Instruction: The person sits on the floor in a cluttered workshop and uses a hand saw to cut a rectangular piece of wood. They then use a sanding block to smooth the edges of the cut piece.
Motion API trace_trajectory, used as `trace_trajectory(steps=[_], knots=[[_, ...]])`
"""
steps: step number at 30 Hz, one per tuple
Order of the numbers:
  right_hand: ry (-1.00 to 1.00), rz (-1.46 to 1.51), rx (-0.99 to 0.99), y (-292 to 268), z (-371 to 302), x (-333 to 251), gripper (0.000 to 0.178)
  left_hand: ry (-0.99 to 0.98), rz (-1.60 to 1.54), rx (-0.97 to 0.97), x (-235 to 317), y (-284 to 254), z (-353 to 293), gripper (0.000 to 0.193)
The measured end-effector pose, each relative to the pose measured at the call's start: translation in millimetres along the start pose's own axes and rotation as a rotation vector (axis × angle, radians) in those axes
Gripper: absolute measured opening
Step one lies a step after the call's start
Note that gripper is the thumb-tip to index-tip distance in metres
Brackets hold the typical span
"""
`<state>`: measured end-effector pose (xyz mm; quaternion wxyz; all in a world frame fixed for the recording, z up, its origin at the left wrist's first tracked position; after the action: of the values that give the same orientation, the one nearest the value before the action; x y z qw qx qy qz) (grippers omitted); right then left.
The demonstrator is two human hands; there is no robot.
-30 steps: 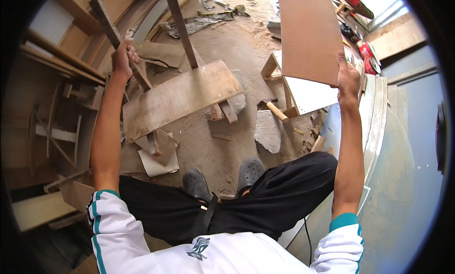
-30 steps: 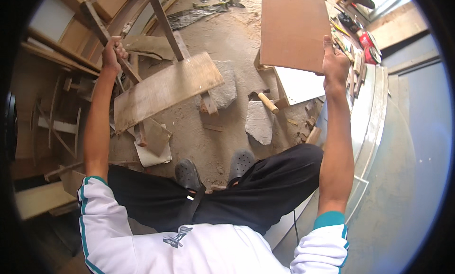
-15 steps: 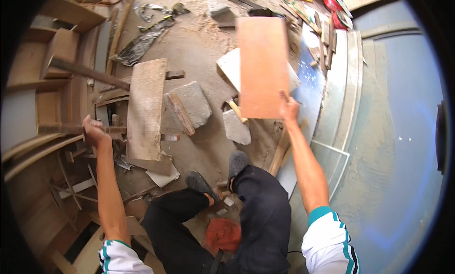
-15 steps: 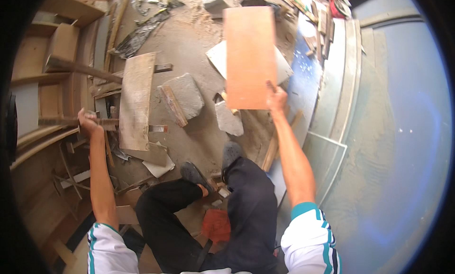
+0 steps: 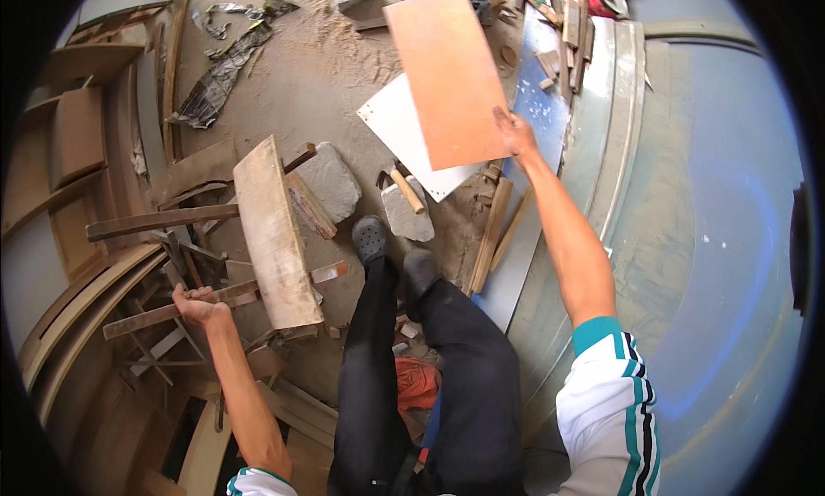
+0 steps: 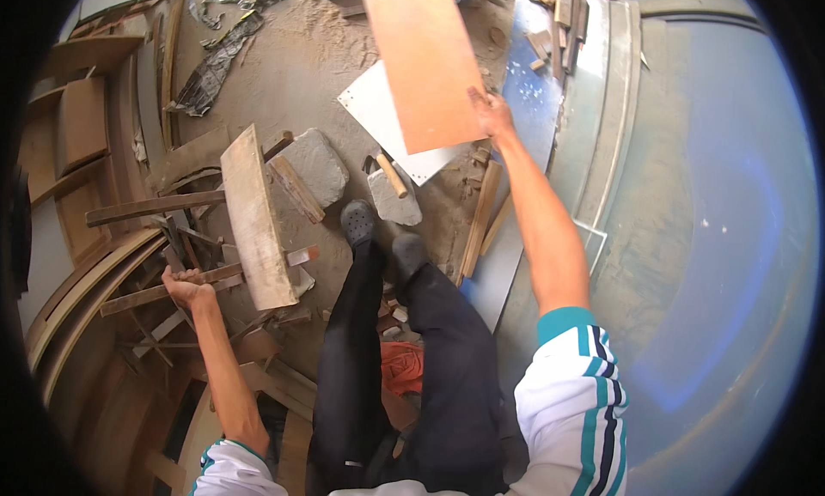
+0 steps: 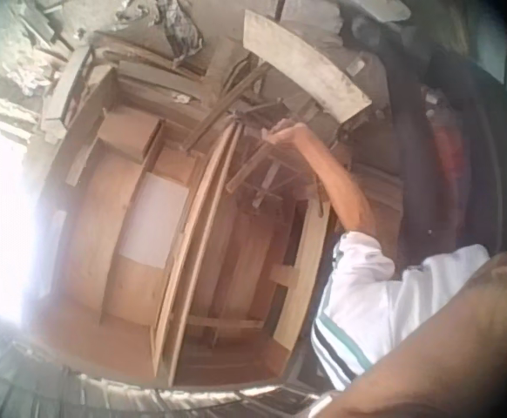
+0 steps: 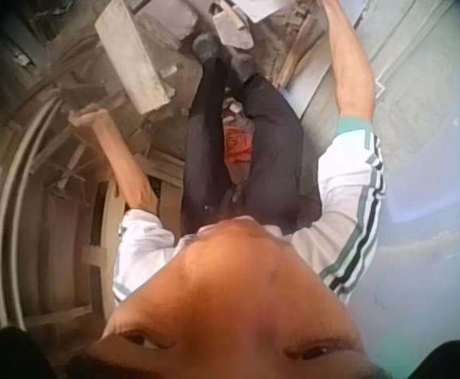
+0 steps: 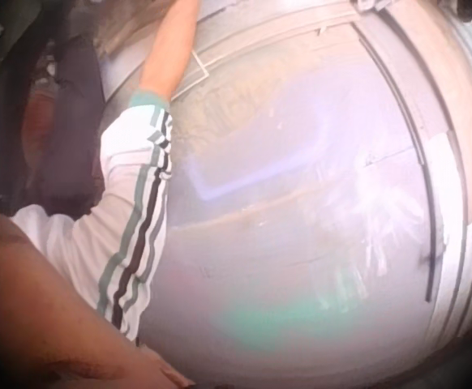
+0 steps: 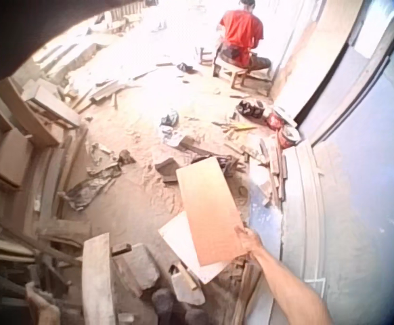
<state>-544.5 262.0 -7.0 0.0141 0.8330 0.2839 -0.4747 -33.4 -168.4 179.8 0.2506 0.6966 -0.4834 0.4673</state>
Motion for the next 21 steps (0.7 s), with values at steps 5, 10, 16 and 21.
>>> trace_trajectory(steps=[5, 10, 16, 21], knots=[[-0.015, -0.047, 0.022, -10, 57, 6, 0.070, -0.020, 0.015, -0.006, -13, 23, -6, 0.033], [0.031, -0.038, -0.056, -2, 94, 39, 0.071, 0.042, -0.083, 0.058, 4, 39, -41, 0.034], [0.089, -0.027, -0.176, -1, 114, 60, 0.071, 0.133, -0.090, 0.117, 47, 49, -81, 0.036], [0.017, -0.037, -0.172, -7, 111, 71, 0.070, 0.183, -0.129, 0.050, 66, 63, -99, 0.036]])
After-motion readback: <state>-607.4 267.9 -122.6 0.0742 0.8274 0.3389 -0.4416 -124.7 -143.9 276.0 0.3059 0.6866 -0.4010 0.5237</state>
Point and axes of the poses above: each hand's wrist, its own z-axis towards the middle knuckle, its own y-axis out of the palm, x = y × z, the point moved 4 cm from there along z, towards the middle knuckle, and after that the axes turned 5 degrees about -y, right-handed, at the moved point
